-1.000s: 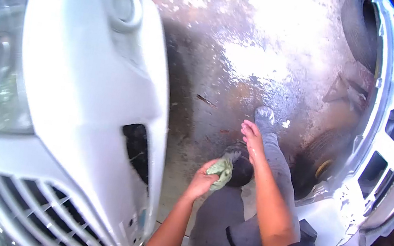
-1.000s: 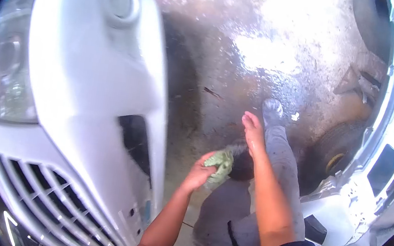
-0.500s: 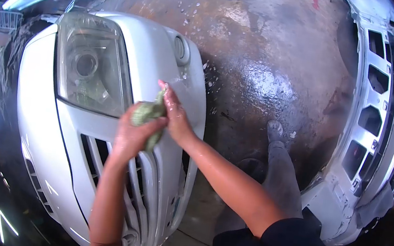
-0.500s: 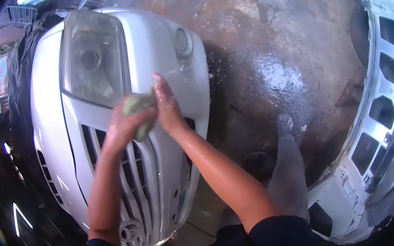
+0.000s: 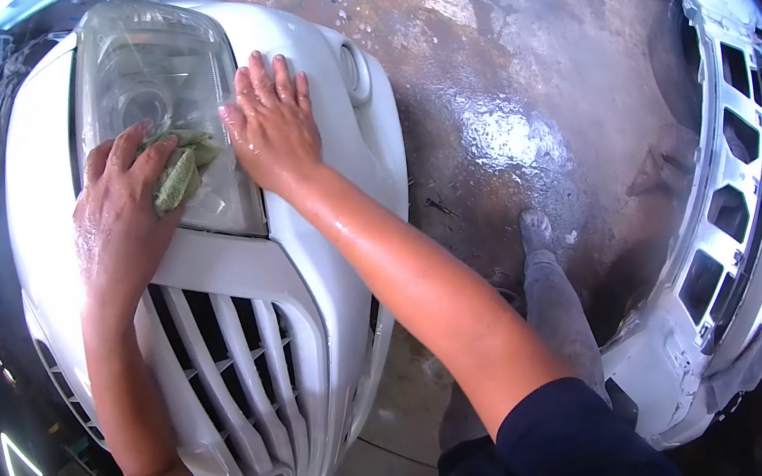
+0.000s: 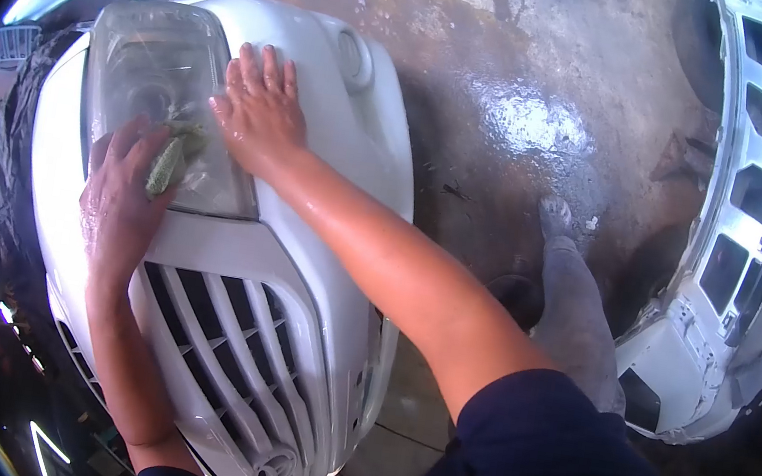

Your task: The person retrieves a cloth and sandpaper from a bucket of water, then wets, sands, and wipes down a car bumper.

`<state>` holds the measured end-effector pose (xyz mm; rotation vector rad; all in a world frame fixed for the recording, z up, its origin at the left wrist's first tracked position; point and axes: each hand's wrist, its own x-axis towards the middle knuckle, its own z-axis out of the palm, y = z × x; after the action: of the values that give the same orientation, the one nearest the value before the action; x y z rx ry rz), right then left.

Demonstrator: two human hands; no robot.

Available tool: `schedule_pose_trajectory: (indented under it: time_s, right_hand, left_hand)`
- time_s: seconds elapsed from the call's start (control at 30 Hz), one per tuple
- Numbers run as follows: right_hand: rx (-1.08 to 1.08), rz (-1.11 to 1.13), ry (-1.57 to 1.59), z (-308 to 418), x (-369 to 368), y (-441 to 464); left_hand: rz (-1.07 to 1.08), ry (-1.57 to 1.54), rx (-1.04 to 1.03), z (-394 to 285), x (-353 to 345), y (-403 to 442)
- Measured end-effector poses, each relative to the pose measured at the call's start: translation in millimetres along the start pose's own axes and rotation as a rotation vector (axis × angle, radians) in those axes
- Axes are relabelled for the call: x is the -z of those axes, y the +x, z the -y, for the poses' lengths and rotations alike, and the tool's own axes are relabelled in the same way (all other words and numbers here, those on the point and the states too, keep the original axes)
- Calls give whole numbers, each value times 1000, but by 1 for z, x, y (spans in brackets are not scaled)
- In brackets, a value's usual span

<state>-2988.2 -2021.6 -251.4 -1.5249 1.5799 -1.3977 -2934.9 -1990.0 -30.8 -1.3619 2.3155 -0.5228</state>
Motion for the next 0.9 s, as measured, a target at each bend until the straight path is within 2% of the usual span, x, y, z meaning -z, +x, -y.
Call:
schedule_pose_trajectory:
  time_s: [0.1,0.23,0.27,0.37,0.43,0.47,0.53,0.57,0.63,0.67,0.7,0.73,0.77,0.83,0.9]
  right_hand:
    - [-21,78,-28,16,9,-44]
    - [-35,142,19,25,25,-108]
    - [-23,153,-50,20,21,-101]
    - [-20,-65,-27,-1,0,-16]
    - [-51,-111,26,-34,-20,47]
    - [-146,-57,104,-45,-18,68]
    - [-347,-25,252,-58,-19,73]
    - [-402,-38,287,-65,-17,61]
    - [-445,103,286,-81,-3,6]
    - [-455,16,218,-132,-61,-38]
    - [-695,-6,452,-114,-31,-77]
    - [-802,-22,467,-114,-28,-120]
    - [-807,-15,519,-123,-37,-168]
    - [-965,-7,412,-178,-106,-263]
    - [-1091,-13,479,-163,-91,-274]
  left_hand:
    - [72,-6,-81,-8,6,2]
    - [174,20,-92,-10,-1,2]
    - [135,6,-110,-15,3,3]
    - [174,-39,-75,-15,2,7]
    - [70,-36,-126,-15,-7,4]
    - [16,-36,-151,-14,-10,3]
    - [90,-44,-152,-12,-8,4]
    - [121,-50,-150,-11,-6,5]
    - [56,-53,-145,-6,-12,5]
    - [25,-54,-144,-5,-14,5]
    - [19,-74,-125,-7,-13,7]
    - [19,-95,-108,-9,-9,8]
    - [20,-116,-92,-12,-8,9]
    - [-3,-115,-80,-14,-11,10]
    - [-10,-103,-47,-15,-12,13]
